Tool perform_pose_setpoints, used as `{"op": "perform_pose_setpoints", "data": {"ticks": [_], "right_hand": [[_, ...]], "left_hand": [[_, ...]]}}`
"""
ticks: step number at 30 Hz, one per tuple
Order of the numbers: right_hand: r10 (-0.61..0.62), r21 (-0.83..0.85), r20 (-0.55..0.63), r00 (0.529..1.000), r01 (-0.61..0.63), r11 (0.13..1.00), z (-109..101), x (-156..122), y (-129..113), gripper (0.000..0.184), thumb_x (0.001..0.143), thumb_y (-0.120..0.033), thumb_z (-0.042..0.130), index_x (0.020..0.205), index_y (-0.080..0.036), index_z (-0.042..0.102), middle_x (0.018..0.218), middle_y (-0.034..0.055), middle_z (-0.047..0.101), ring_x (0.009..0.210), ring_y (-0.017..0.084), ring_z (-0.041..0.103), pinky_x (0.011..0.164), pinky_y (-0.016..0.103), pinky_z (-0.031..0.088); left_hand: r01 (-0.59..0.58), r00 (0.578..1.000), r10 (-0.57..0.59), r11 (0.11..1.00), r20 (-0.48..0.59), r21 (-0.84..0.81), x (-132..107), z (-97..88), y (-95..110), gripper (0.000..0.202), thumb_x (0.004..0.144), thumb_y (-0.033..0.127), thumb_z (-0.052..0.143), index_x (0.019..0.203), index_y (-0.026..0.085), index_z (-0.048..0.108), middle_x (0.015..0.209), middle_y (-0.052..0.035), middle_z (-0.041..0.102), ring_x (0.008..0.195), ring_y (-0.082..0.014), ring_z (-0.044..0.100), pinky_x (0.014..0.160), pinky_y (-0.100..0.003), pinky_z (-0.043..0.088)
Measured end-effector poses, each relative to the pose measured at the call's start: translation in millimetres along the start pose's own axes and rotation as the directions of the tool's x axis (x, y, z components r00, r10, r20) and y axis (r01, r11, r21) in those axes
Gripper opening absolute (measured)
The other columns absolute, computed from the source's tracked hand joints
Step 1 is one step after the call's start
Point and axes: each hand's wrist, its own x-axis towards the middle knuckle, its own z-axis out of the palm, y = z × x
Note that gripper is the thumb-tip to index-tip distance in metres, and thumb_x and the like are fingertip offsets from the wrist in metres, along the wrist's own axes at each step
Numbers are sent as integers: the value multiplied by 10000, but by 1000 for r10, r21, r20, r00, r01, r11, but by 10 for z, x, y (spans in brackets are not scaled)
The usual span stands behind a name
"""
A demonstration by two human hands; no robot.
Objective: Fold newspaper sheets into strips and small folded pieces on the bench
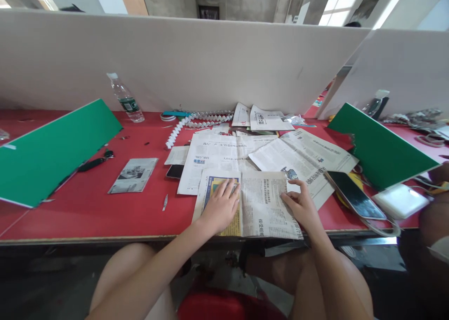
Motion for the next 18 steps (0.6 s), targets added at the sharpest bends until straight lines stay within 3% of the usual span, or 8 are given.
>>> {"op": "perform_pose_setpoints", "data": {"ticks": [7,18], "right_hand": [[20,-30,25,999,-20,999,-24,-6,36,510,693,-504,616,1057,-257,357,509,-87,470,437,121,410,440,235,263],[10,-16,3,1000,-10,1000,-35,-59,28,524,705,-509,614,1091,-254,368,557,-69,504,484,134,461,455,238,308]], "left_hand": [[0,1000,0,1000,3,16,-3,-11,-1,497,963,328,191,1409,154,325,1500,-104,274,1387,-246,196,1093,-415,259],[-2,1000,2,1000,1,13,-7,20,-13,506,961,341,199,1422,159,304,1507,-97,258,1391,-241,184,1101,-412,251]]}}
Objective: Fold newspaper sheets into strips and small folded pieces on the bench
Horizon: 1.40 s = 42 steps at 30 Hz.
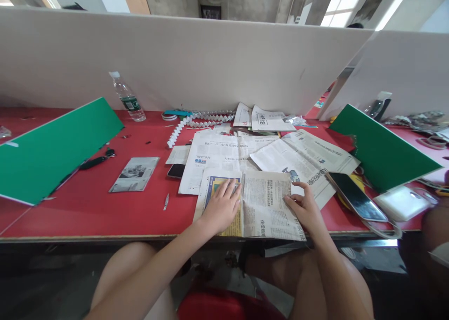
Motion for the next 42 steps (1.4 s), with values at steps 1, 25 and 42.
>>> {"op": "perform_pose_setpoints", "data": {"ticks": [1,25,42], "right_hand": [[2,-3,2,1000,-2,1000,-2,2,4,524,709,-508,613,1095,-255,364,559,-67,511,489,137,466,457,239,308],[80,185,52,995,-89,979,-10,-239,-4,600,684,-453,689,1142,-264,350,558,-74,497,511,144,499,465,236,377],[81,200,32,996,-86,976,-31,-296,46,582,689,-438,689,1130,-257,356,514,-96,448,448,102,409,428,204,308]], "left_hand": [[1,1000,-1,1000,1,1,0,0,1,506,961,341,205,1422,158,303,1508,-97,257,1391,-242,185,1101,-411,251],[11,1000,-10,999,25,-40,-12,7,-21,517,962,368,175,1432,179,277,1531,-69,191,1409,-221,114,1103,-412,241],[40,996,-34,996,82,-81,3,-38,1,531,959,376,159,1441,176,262,1535,-63,175,1411,-225,104,1127,-409,201]]}}
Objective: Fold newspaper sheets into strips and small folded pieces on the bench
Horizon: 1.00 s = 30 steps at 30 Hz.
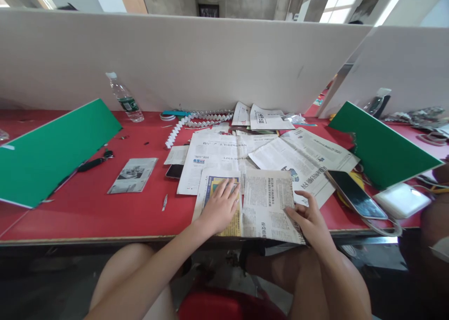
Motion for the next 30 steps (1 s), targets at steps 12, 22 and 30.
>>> {"op": "perform_pose_setpoints", "data": {"ticks": [12,22,30], "right_hand": [[42,2,45,998,-42,999,-48,30,19,647,671,-493,706,1160,-259,353,561,-70,497,518,135,477,479,235,358],[80,57,126,989,-87,995,-22,-26,-118,642,648,-491,725,1146,-271,384,700,-17,603,620,174,568,541,273,430],[-70,-42,54,996,73,996,67,36,-117,485,712,-469,669,1058,-251,409,664,-27,588,571,148,516,505,253,382]], "left_hand": [[-27,998,27,1000,-57,1,-1,33,-25,511,960,350,186,1434,185,280,1525,-64,209,1406,-224,135,1113,-412,241],[-33,995,30,999,-100,-28,29,15,-35,491,956,332,217,1414,188,325,1505,-59,273,1386,-217,213,1106,-409,265],[-89,955,105,994,-276,70,87,-23,-82,403,947,302,323,1252,126,519,1346,-116,503,1255,-231,426,1045,-409,348]]}}
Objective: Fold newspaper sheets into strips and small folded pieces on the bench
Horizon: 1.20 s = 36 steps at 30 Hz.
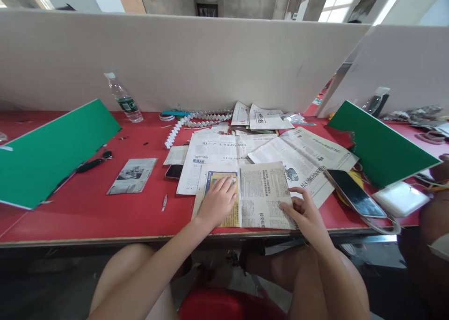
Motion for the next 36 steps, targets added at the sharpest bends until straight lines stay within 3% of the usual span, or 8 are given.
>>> {"op": "perform_pose_setpoints", "data": {"ticks": [3,5,10,15,20,28,36], "right_hand": [[-29,-40,-23,999,28,999,11,49,20,490,711,-480,662,1060,-251,406,661,-31,582,562,147,513,505,257,385],[-43,-45,-30,999,41,998,14,83,31,489,708,-485,662,1055,-255,405,632,-43,566,563,151,515,516,262,392],[-35,-4,-64,997,34,999,24,118,30,516,691,-489,675,1055,-250,399,633,-36,572,576,158,525,522,266,391],[-25,-3,-78,997,25,1000,23,103,48,516,687,-494,678,1044,-241,405,605,-42,556,536,141,494,477,239,341],[-28,-14,-60,998,27,1000,11,93,79,500,698,-480,674,1044,-242,402,559,-71,493,493,120,450,451,224,317],[31,6,-85,996,-30,1000,-51,84,110,565,659,-495,705,1053,-250,383,632,-34,577,539,149,517,476,243,371],[-10,-10,-113,994,9,1000,-45,49,130,562,650,-515,701,1039,-244,400,586,-47,540,551,152,512,513,257,389]], "left_hand": [[-35,998,35,999,-46,-1,-6,-48,-8,351,952,277,314,1093,157,611,1143,-84,640,1103,-211,544,972,-402,409],[-27,999,26,999,-33,-32,-33,-66,4,349,953,288,311,1068,176,620,1110,-62,654,1073,-201,561,954,-395,424],[74,994,-71,997,85,-36,-149,-28,123,505,937,439,293,1316,152,464,1392,-110,453,1313,-268,354,1063,-441,323],[114,978,-112,993,174,0,-214,38,209,555,949,430,186,1432,178,292,1509,-97,250,1397,-286,161,1117,-479,204],[122,972,-121,993,202,7,-217,63,185,561,949,434,151,1447,198,253,1523,-66,216,1408,-262,117,1133,-461,164],[112,967,-115,993,229,26,-207,47,191,561,952,417,156,1443,169,261,1525,-87,200,1407,-273,108,1132,-467,152],[118,965,-121,993,232,27,-204,31,197,547,950,400,186,1436,165,280,1523,-89,204,1406,-272,112,1136,-458,149]]}}
